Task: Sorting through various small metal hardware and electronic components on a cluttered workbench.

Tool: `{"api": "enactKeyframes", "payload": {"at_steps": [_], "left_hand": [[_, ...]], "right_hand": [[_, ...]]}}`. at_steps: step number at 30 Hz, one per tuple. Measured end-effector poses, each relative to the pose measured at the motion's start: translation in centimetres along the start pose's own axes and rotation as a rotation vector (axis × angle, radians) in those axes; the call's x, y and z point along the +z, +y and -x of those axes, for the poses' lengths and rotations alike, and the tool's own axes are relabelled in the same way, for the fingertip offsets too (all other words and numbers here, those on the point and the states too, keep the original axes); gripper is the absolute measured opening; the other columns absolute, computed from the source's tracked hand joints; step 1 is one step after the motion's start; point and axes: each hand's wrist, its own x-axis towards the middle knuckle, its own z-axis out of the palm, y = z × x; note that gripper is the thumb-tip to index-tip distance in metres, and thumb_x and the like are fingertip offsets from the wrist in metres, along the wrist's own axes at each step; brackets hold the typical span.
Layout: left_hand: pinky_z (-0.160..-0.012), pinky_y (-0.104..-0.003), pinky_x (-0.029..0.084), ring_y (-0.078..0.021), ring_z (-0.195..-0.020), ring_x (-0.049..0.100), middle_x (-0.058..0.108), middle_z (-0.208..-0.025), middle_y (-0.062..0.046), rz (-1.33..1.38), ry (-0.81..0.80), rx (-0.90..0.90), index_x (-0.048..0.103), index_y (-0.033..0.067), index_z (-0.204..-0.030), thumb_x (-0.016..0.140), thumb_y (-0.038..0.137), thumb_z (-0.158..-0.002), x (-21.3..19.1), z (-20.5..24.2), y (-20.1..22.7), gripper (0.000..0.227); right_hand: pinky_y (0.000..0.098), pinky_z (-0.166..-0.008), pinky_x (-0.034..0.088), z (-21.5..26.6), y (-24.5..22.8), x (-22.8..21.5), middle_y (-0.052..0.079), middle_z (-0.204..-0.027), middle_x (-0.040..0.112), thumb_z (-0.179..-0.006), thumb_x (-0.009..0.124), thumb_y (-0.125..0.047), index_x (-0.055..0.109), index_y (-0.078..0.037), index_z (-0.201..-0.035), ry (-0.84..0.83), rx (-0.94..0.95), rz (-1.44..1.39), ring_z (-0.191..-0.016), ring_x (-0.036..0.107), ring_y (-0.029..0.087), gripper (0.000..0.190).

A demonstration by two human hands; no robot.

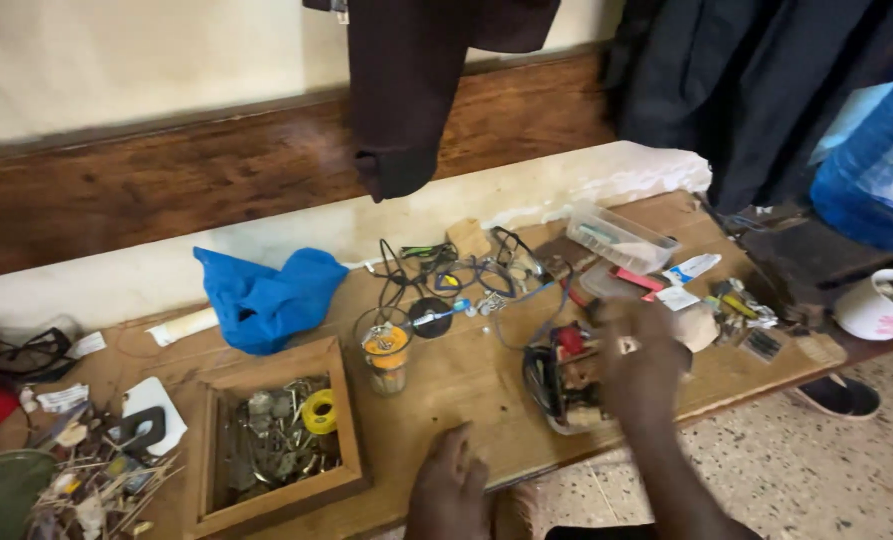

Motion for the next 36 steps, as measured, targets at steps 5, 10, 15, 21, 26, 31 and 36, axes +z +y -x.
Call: {"api": "enactKeyframes", "payload": {"at_steps": [5, 10, 15, 21, 26, 31, 36], "left_hand": [[-0.105, -0.046, 0.05, -0.0347, -0.118, 0.065, 0.068, -0.133, -0.015, -0.574, -0.083, 0.853, 0.071, 0.0042, -0.13, 0.062, 0.015, -0.081, -5.5, -2.1, -5.5, 0.051], [-0.08, -0.048, 0.052, -0.0303, -0.093, 0.068, 0.07, -0.128, -0.007, -0.731, 0.133, 1.13, 0.073, 0.0201, -0.106, 0.073, 0.032, -0.069, -3.7, -4.6, -11.7, 0.039], [-0.072, -0.05, 0.047, -0.033, -0.092, 0.066, 0.065, -0.132, -0.01, -0.81, 0.069, 1.051, 0.071, 0.0172, -0.104, 0.071, 0.035, -0.077, -4.4, -2.3, -8.0, 0.033], [-0.062, -0.042, 0.049, -0.0268, -0.072, 0.064, 0.074, -0.109, 0.002, -0.712, 0.472, 1.15, 0.067, 0.0235, -0.085, 0.063, 0.04, -0.087, -3.2, -2.8, -6.3, 0.017], [-0.061, -0.041, 0.045, -0.0258, -0.065, 0.062, 0.074, -0.107, 0.0, -0.722, 0.409, 1.016, 0.061, 0.021, -0.078, 0.073, 0.061, -0.088, -3.0, -1.7, -5.2, 0.042], [-0.059, -0.037, 0.046, -0.0193, -0.067, 0.066, 0.077, -0.102, 0.003, -0.744, 0.501, 1.058, 0.06, 0.0223, -0.076, 0.048, 0.041, -0.103, -3.0, -1.8, -4.0, 0.035], [-0.054, -0.039, 0.043, -0.0194, -0.066, 0.065, 0.076, -0.101, 0.005, -0.737, 0.585, 1.152, 0.059, 0.0252, -0.078, 0.044, 0.042, -0.105, -2.9, -2.7, -5.2, 0.035]], "right_hand": [[0.0505, -0.085, 0.055, 10.6, -8.7, 5.4, 0.003, -0.11, 0.076, -0.092, 0.067, -0.057, 0.072, -0.026, -0.114, -0.861, -0.024, -0.018, -0.108, 0.07, 0.031, 0.038], [0.0576, -0.122, 0.034, 14.8, -2.4, 14.1, 0.028, -0.162, 0.044, -0.099, 0.057, -0.044, 0.043, 0.005, -0.154, -0.402, -0.273, 0.131, -0.153, 0.037, 0.048, 0.075], [0.0501, -0.131, 0.006, 10.0, -7.0, 15.7, 0.018, -0.179, 0.009, -0.099, 0.048, -0.064, 0.017, -0.004, -0.167, -0.662, 0.199, 0.13, -0.166, 0.002, 0.038, 0.096], [0.0527, -0.13, 0.013, 7.3, -4.7, 22.1, 0.023, -0.174, 0.027, -0.091, 0.062, -0.064, 0.033, 0.001, -0.162, -0.571, 0.14, 0.283, -0.161, 0.021, 0.04, 0.101], [0.0549, -0.127, 0.019, 4.5, -6.2, 22.3, 0.02, -0.171, 0.034, -0.096, 0.057, -0.053, 0.041, -0.005, -0.16, -0.591, 0.106, 0.254, -0.158, 0.029, 0.039, 0.082], [0.0564, -0.105, 0.039, 4.5, -5.1, 23.6, 0.015, -0.146, 0.055, -0.088, 0.061, -0.037, 0.06, -0.009, -0.136, -0.371, -0.152, 0.24, -0.132, 0.05, 0.041, 0.055], [0.0548, -0.098, 0.043, 4.9, -4.8, 23.8, 0.009, -0.131, 0.061, -0.097, 0.058, -0.032, 0.073, -0.015, -0.123, -0.409, -0.187, 0.189, -0.117, 0.052, 0.038, 0.034]]}}
